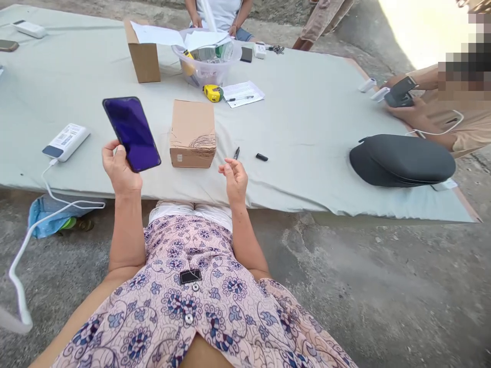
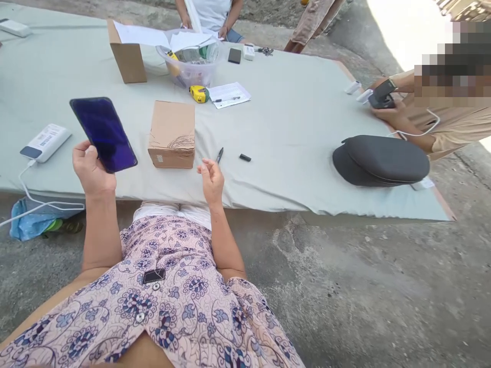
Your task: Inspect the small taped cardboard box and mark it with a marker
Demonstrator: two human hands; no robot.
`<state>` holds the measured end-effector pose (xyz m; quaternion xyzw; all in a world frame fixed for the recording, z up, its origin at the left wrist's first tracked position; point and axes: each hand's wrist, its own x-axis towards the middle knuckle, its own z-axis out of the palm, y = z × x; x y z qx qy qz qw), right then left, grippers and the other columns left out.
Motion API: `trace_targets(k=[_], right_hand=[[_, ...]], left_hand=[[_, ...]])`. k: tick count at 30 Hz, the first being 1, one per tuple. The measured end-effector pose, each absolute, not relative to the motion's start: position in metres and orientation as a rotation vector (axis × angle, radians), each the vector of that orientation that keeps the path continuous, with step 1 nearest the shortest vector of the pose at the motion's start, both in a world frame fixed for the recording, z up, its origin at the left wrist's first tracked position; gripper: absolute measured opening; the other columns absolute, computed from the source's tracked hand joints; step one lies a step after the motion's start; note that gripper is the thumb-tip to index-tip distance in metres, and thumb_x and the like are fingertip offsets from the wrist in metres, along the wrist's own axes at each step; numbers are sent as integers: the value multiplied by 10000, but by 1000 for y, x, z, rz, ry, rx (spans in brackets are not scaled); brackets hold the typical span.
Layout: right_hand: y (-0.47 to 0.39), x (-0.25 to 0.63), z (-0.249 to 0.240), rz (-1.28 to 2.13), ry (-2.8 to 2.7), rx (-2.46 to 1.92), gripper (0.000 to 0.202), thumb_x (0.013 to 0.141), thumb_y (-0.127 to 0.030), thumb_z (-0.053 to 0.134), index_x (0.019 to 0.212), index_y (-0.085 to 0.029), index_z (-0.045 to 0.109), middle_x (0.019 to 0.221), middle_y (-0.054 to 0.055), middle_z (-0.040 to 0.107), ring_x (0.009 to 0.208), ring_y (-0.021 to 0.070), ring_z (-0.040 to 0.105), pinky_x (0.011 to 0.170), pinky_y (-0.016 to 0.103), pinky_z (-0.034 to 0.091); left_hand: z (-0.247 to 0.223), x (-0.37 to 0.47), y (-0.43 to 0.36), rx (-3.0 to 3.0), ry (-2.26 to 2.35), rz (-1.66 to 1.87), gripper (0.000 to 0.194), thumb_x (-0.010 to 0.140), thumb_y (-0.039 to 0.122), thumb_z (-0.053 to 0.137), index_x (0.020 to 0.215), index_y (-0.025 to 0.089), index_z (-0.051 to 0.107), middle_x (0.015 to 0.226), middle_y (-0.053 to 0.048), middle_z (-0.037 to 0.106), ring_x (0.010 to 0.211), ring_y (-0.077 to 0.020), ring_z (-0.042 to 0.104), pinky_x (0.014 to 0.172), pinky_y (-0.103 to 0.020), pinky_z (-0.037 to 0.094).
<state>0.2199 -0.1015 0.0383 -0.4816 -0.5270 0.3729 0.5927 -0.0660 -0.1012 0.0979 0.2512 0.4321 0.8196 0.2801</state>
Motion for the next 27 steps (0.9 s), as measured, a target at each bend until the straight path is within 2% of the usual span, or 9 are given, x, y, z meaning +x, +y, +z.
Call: trace_targets(k=[3, 6, 9, 11, 15, 19, 21, 27], right_hand=[[-112, 205, 48, 1117, -1310, -963, 499, 923, -634, 629, 1250, -257, 623, 954, 34, 762, 874, 167, 730, 890, 346, 612], [-123, 191, 53, 1338, -1384, -857, 695, 849, -675, 720, 1387, -266, 557, 936, 22, 762, 833, 169, 718, 837, 340, 617], [-131, 184, 52, 1493, -1394, -824, 852, 754, -676, 818, 1437, -266, 517, 868, -1, 744, 803, 173, 702, 777, 325, 610], [-133, 183, 51, 1545, -1371, -836, 844, 714, -665, 855, 1383, -254, 545, 830, -12, 730, 778, 168, 694, 744, 314, 603], [-133, 185, 51, 1567, -1357, -873, 662, 757, -667, 817, 1204, -236, 586, 742, -32, 704, 689, 141, 673, 702, 294, 589], [-134, 185, 55, 1579, -1321, -906, 619, 750, -684, 808, 1114, -230, 594, 671, -46, 685, 638, 133, 662, 674, 284, 577], [-134, 186, 56, 1599, -1320, -903, 619, 743, -670, 818, 1123, -234, 596, 666, -50, 687, 636, 139, 664, 680, 293, 578], [-133, 190, 53, 1576, -1351, -889, 734, 743, -581, 846, 1325, -233, 562, 734, -43, 719, 710, 157, 696, 764, 319, 588]], left_hand=[[113, -28, -111, 747, 1018, 2072, 145, 882, 213, 650, 1000, 211, 566, 890, -6, 687, 823, -132, 679, 782, -263, 573], [109, 3, -116, 747, 1003, 1939, 208, 863, 337, 741, 967, 228, 598, 895, -10, 713, 848, -158, 716, 760, -261, 588], [97, 22, -117, 711, 1002, 1871, 189, 857, 340, 740, 942, 225, 616, 835, 6, 703, 797, -154, 723, 702, -243, 585], [91, 29, -116, 691, 1006, 1845, 162, 849, 313, 730, 923, 222, 619, 803, 15, 685, 741, -139, 704, 649, -225, 563], [89, 35, -117, 688, 999, 1806, 161, 831, 296, 723, 896, 219, 597, 764, 29, 638, 657, -112, 649, 583, -203, 511], [93, 37, -120, 684, 995, 1785, 163, 808, 284, 711, 882, 223, 580, 746, 35, 619, 620, -105, 609, 552, -199, 478], [94, 36, -121, 669, 993, 1784, 170, 791, 285, 712, 879, 223, 581, 744, 33, 623, 611, -105, 598, 547, -201, 471], [97, 22, -119, 645, 986, 1873, 191, 763, 260, 723, 882, 213, 581, 744, 29, 637, 622, -110, 608, 581, -214, 487]])
